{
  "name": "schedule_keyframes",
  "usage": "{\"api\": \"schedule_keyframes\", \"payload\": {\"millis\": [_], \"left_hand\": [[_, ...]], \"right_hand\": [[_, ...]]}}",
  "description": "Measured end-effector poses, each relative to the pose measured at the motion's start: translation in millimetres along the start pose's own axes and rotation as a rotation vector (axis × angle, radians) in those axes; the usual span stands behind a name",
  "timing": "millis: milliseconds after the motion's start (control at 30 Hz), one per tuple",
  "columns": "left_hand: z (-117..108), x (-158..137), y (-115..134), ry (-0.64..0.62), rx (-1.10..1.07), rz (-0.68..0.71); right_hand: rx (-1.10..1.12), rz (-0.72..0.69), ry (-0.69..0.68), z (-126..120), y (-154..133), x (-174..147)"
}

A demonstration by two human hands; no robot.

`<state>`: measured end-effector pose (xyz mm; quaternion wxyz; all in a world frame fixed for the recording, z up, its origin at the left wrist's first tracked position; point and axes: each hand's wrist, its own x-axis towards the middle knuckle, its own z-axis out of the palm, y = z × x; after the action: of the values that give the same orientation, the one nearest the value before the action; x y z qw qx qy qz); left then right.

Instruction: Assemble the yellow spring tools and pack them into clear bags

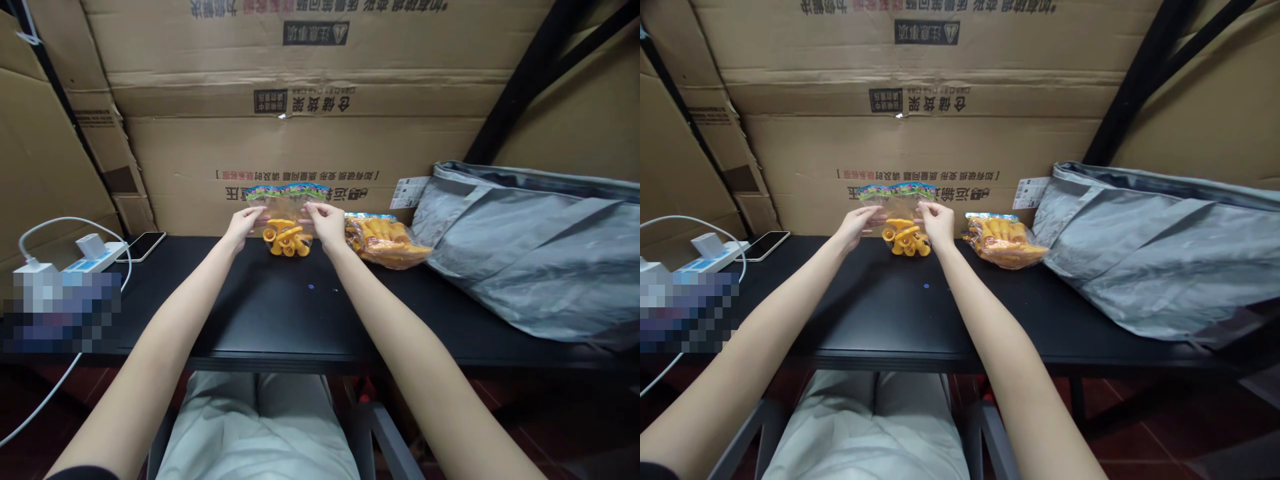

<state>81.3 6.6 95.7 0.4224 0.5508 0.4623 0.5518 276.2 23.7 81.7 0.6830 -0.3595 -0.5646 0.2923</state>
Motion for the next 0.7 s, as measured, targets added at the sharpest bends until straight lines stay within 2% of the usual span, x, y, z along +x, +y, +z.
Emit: {"api": "schedule_keyframes", "payload": {"millis": [200, 500, 600, 700], "left_hand": [[-12.7, -1.3, 7.2, 0.014, -0.040, -0.015], [-24.6, -0.5, 9.2, 0.038, -0.076, 0.073], [-27.4, -1.3, 11.2, 0.044, -0.116, 0.143], [-29.1, -2.7, 16.7, 0.076, -0.167, 0.295]], "right_hand": [[-0.022, -0.041, -0.055, 10.9, -12.0, 4.4], [-0.068, -0.105, -0.104, 21.8, -22.1, 16.0], [-0.028, -0.138, -0.138, 23.1, -29.4, 14.3], [0.079, -0.186, -0.190, 21.9, -45.8, 7.3]]}}
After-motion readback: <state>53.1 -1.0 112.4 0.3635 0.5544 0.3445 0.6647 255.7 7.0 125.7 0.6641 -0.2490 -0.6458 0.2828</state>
